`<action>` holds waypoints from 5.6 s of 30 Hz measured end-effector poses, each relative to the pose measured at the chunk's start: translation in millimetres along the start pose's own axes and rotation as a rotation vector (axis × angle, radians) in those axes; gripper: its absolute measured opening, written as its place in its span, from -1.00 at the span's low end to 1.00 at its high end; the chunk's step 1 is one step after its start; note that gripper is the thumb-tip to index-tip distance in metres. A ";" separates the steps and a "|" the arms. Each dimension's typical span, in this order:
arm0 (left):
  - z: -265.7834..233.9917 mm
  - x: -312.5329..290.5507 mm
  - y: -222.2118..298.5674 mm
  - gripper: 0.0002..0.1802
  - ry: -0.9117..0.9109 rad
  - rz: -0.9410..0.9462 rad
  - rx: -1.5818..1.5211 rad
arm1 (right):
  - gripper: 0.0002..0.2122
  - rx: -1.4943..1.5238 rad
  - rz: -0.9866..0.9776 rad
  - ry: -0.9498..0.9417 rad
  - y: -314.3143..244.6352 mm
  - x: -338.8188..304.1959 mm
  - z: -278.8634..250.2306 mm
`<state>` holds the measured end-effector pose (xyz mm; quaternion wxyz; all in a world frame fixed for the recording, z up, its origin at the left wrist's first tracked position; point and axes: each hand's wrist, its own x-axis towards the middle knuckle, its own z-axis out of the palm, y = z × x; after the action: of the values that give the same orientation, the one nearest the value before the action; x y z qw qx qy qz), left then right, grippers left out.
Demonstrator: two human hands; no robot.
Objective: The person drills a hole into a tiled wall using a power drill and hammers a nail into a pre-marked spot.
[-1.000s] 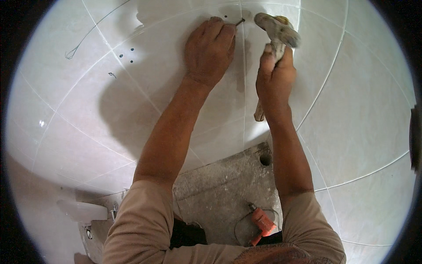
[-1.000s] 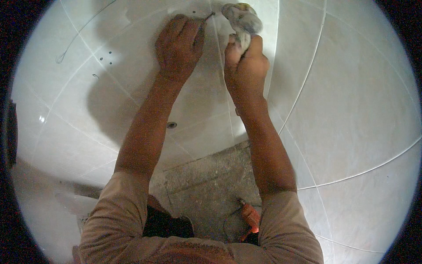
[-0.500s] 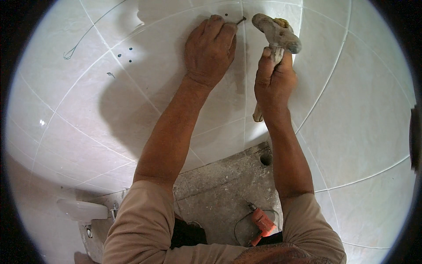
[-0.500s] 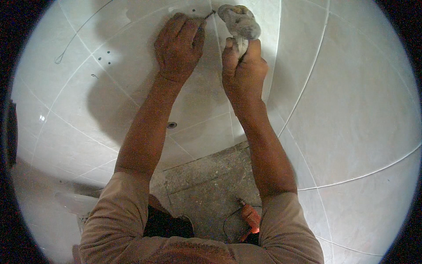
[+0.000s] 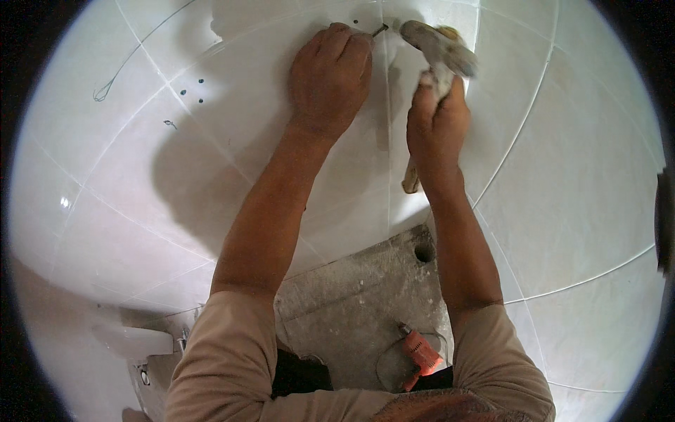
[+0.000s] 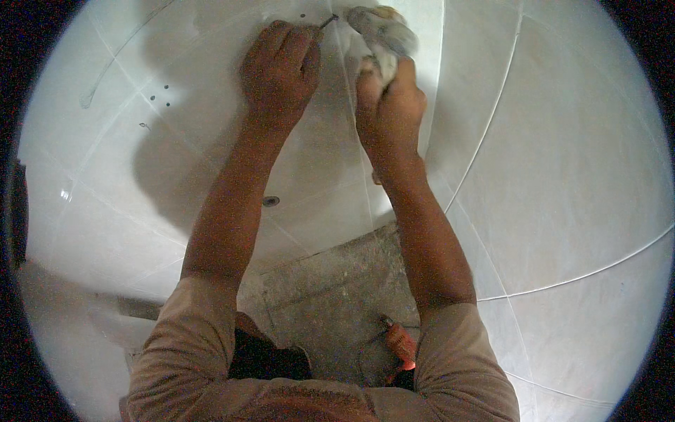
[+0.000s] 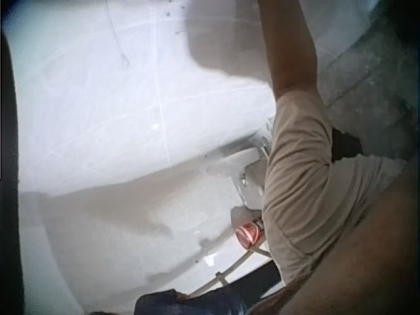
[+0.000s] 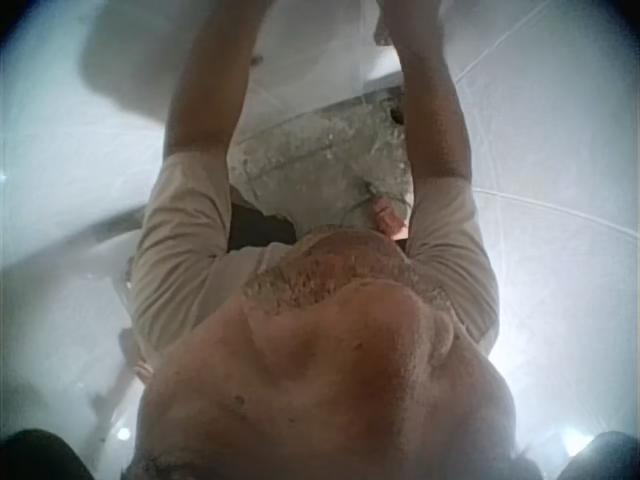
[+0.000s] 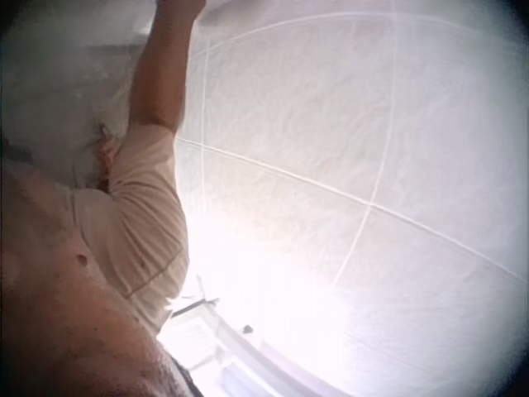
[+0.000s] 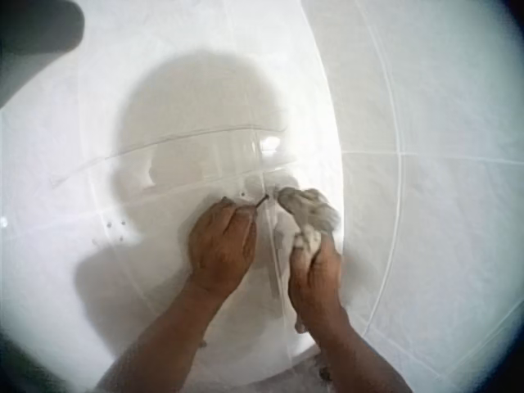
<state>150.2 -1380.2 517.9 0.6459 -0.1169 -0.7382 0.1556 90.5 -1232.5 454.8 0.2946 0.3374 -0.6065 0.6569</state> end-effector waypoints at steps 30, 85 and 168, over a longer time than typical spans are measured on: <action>-0.3 0.2 1.5 -0.81 0.066 0.037 0.029 | -0.77 -0.087 -0.023 -0.053 -8.9 10.6 3.7; -229.8 -156.6 -38.9 -0.80 -0.854 -1.465 -0.835 | -0.68 0.126 0.818 -0.650 -105.0 -186.1 -50.0; -162.3 -64.5 -79.0 -0.87 0.312 -0.262 0.115 | -0.81 0.151 -0.015 -0.318 -136.5 -96.2 68.9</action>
<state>322.1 -1464.5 507.8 0.7728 -0.0055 -0.6279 0.0921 262.7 -1286.6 461.9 0.1739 0.4628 -0.5917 0.6368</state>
